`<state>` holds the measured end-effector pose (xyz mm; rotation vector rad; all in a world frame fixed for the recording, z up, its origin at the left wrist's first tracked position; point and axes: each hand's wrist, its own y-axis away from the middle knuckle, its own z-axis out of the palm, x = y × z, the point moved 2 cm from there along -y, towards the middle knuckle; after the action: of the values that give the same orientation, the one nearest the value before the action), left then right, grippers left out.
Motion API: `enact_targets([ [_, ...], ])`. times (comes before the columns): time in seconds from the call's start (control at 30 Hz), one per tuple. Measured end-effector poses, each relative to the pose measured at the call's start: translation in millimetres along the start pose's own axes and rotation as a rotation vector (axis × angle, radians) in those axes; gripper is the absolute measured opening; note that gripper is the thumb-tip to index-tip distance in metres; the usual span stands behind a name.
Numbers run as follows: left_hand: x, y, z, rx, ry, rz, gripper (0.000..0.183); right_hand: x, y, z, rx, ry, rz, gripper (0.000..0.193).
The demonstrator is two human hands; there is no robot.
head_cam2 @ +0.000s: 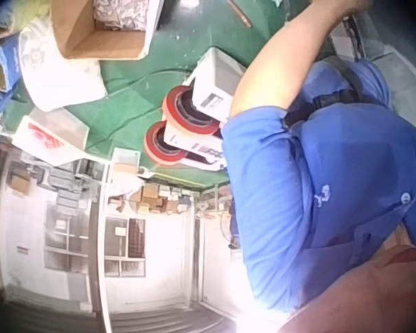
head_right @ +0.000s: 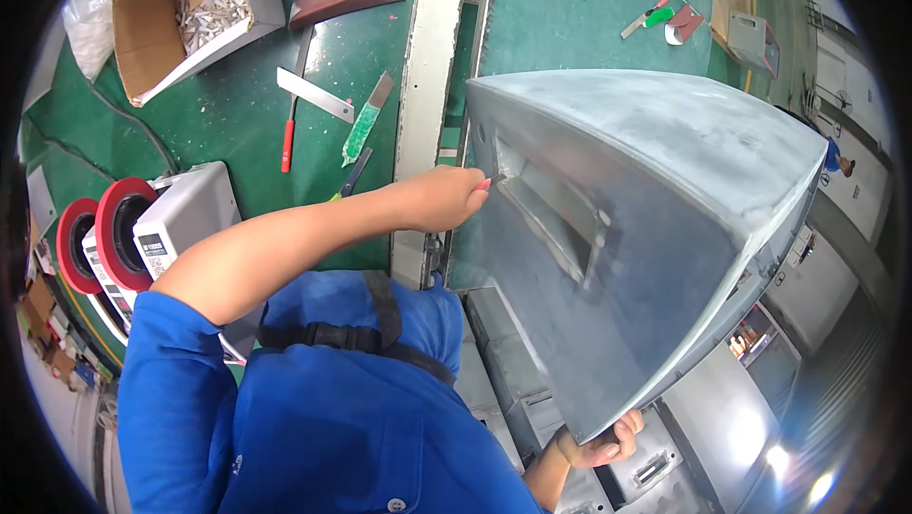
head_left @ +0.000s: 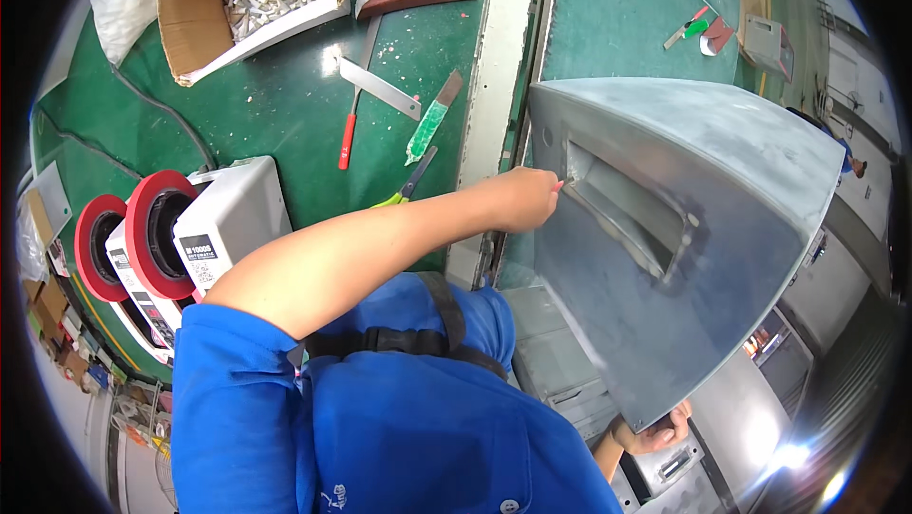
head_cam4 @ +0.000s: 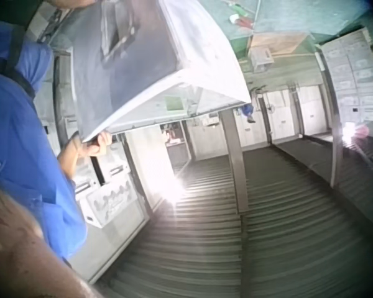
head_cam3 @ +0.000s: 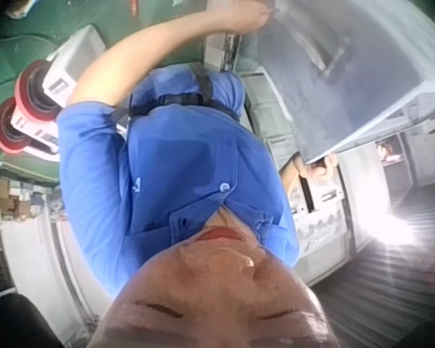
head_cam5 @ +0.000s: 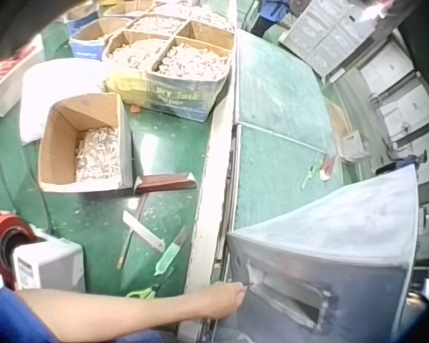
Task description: Deburring the edges of a metal cabinet using a hand tool.
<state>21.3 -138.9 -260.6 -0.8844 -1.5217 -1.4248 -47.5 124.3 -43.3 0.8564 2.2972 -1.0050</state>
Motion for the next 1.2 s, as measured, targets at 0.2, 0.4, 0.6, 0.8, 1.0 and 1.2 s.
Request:
enact_targets([
  [0.2, 2.8, -0.3, -13.8, -0.005, -0.143, 0.0, 0.028, 0.0, -0.4, 0.5, -0.036, -0.003, 0.001, 0.025],
  [0.4, 8.0, 2.9, -5.6, 0.069, -0.25, -0.02, 0.026, -0.9, -1.4, 1.0, 0.012, 0.064, -0.016, 0.026],
  [0.6, 6.7, -2.5, -18.5, -0.365, 0.439, -0.32, 0.023, 3.1, 0.8, -3.9, -0.004, 0.018, -0.032, 0.027],
  [0.8, -3.2, -1.5, -31.9, -0.33, 0.18, -0.26, 0.025, 1.1, 1.0, 1.3, 0.044, 0.019, -0.011, 0.027],
  [1.0, -5.7, -7.5, -11.9, -0.059, -0.175, -0.014, 0.029, -0.6, -0.9, 3.7, 0.008, 0.034, -0.008, 0.027],
  [1.2, 1.6, -8.5, -29.0, -0.409, 0.425, -0.366, 0.021, -1.0, -0.9, 1.7, 0.026, 0.063, -0.022, 0.027],
])
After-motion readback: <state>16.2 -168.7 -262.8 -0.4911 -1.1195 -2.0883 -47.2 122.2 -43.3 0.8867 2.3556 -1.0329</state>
